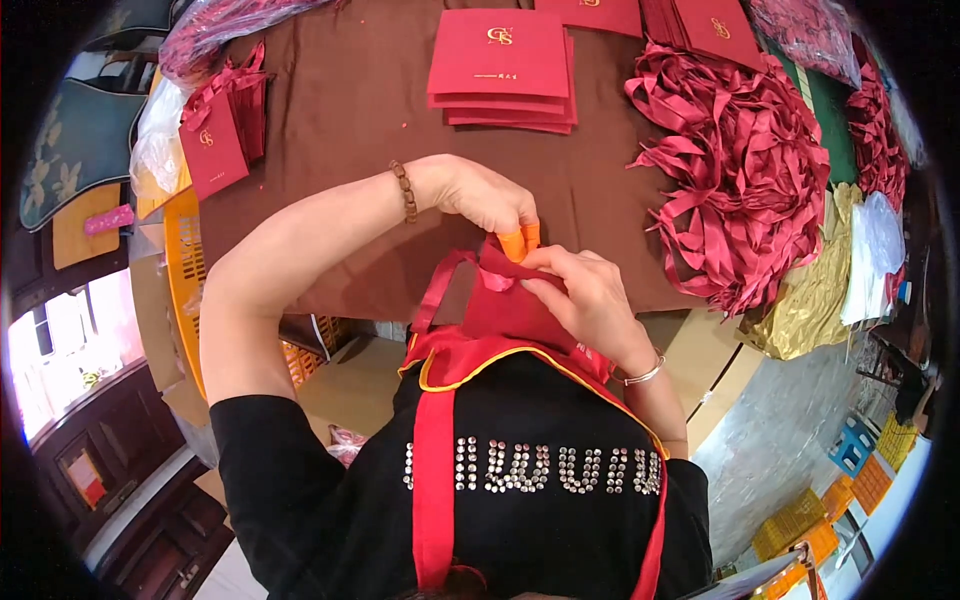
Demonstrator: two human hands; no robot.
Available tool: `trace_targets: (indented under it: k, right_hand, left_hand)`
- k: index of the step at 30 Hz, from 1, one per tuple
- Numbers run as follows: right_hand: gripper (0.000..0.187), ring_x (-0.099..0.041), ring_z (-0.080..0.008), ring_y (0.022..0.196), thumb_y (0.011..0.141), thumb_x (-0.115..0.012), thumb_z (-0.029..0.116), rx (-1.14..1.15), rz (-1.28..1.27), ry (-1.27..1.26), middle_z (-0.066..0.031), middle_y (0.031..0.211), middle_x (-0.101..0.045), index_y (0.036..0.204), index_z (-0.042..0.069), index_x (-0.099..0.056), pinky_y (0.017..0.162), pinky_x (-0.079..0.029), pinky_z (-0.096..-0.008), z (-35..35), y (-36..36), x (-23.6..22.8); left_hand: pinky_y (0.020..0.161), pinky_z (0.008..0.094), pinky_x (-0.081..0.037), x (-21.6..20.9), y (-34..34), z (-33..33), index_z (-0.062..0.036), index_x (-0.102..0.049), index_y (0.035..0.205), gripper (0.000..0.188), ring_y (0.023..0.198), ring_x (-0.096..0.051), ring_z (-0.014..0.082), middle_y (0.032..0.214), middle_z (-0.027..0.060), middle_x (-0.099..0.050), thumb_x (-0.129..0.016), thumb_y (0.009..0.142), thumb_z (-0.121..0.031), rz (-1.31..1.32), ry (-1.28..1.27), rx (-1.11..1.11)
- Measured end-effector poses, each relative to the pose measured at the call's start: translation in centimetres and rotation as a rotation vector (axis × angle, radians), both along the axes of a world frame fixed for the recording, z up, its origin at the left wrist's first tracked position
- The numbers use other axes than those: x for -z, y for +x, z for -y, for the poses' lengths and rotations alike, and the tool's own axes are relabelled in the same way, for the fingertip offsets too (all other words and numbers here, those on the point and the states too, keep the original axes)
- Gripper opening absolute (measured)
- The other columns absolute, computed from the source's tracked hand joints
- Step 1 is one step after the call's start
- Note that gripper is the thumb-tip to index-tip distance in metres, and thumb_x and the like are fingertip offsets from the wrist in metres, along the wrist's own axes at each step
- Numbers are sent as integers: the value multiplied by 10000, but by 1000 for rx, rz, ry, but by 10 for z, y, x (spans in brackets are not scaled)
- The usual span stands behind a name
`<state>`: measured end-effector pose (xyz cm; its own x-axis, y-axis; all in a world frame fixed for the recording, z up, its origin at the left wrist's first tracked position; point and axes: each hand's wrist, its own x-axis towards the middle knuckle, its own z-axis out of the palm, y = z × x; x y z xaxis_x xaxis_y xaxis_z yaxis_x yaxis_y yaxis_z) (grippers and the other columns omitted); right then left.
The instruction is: The person assembles gift bags by taking red bags and ribbon strips, threading and attaching ribbon handles to each bag by hand, and placing the finished bags on the table.
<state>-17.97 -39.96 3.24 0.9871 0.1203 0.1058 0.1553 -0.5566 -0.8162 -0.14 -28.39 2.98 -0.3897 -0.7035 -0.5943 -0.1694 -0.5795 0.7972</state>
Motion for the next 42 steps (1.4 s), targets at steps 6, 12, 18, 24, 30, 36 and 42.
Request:
trace_targets:
  k: [6, 12, 18, 24, 30, 36, 42]
  right_hand:
    - [191, -609, -275, 681, 761, -679, 106, 25, -85, 34, -95, 771, -638, 929, 68, -596, 662, -462, -343, 3, -3, 1]
    - [197, -646, -270, 749, 789, -655, 75, -46, -60, 21, -128, 831, -650, 967, 30, -585, 655, -503, -325, 5, 1, -1]
    - [218, -661, -259, 800, 797, -640, 63, -21, -191, 194, -143, 865, -660, 993, -1, -571, 708, -509, -312, 12, 15, 16]
    - [241, -613, -111, 800, 809, -649, 75, 147, -269, 217, -98, 851, -669, 1022, -12, -575, 733, -483, -258, 23, 50, 28]
    - [216, -568, -81, 826, 812, -650, 66, 71, -377, 382, -43, 887, -647, 1007, -4, -587, 744, -465, -236, 32, 74, 48]
    - [212, -597, -221, 834, 767, -669, 75, 93, -79, -52, -91, 882, -623, 964, 30, -603, 745, -475, -321, 28, 76, 46]
    - [615, -501, -318, 1039, 679, -686, 83, -23, 241, -191, -114, 1221, -500, 1261, 90, -488, 874, -415, -390, -17, 38, 16]
  left_hand:
    - [786, 260, -415, 17, -13, -10, 14, -617, 886, 188, 875, -530, 130, 908, 35, -597, -573, 752, -110, 49, -177, -204]
    - [788, 277, -443, 2, -10, -8, 1, -604, 918, 162, 875, -557, 158, 886, 45, -603, -551, 844, -133, 430, -336, -571]
    - [657, 226, -436, 2, -11, -35, -36, -557, 1090, 235, 718, -534, 92, 857, 8, -573, -527, 914, -189, 349, -178, -1122]
    - [693, 326, -448, 19, -85, -101, -33, -456, 1249, 549, 779, -558, 225, 935, 108, -561, -681, 795, -245, 860, -211, -985]
    - [795, 362, -410, 30, -127, -126, -60, -570, 924, 149, 936, -534, 253, 1007, 104, -569, -634, 810, -132, 1261, -375, -886]
    - [531, 244, -410, 29, -129, -127, -55, -490, 996, 92, 559, -499, 108, 717, 66, -592, -466, 949, -129, 425, -185, -1515]
    - [614, 254, -502, -27, -107, -113, -140, -116, 1450, 618, 678, -587, 132, 940, 125, -605, -463, 939, -98, -147, -109, -1383]
